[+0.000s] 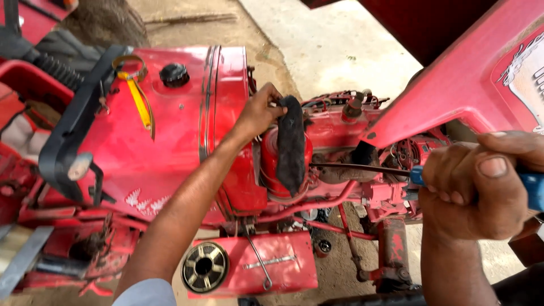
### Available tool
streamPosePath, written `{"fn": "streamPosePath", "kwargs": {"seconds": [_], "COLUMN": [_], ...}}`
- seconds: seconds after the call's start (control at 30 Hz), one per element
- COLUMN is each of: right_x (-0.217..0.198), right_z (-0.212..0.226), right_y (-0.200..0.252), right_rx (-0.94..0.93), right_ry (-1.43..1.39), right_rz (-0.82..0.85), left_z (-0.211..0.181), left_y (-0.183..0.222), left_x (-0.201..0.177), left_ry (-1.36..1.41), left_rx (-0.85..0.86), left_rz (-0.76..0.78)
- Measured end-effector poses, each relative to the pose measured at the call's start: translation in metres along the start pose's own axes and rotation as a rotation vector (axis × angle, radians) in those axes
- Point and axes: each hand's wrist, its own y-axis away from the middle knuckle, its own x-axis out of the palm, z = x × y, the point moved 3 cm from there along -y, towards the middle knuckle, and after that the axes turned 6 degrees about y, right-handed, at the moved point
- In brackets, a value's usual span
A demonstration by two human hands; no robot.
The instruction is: Cleaning and performing maintenance on a tractor engine and air filter component.
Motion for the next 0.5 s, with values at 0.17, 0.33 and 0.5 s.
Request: {"fn": "streamPosePath", "kwargs": {"seconds": [0.17, 0.33, 0.5], "right_x": [0.010, -0.009, 0.028], "right_z": [-0.014, -0.039, -0.055], "right_y": [-0.001, 0.007, -0.015], "right_rx": [-0.003, -0.018, -0.064], "right_ry": [-0.144, -0.116, -0.102], "right_rz": [-0.150, -0.163, -0.043], "left_z": [0.017, 0.027, 0.031], "left_y": [-0.008, 0.005, 0.008], "left_x": [-0.002, 0.000, 0.001], "left_ry": [-0.208, -0.359, -0.382], "left_rx": [0.191, 0.312, 0.207], "left_rz": [0.102, 0.276, 0.322]}}
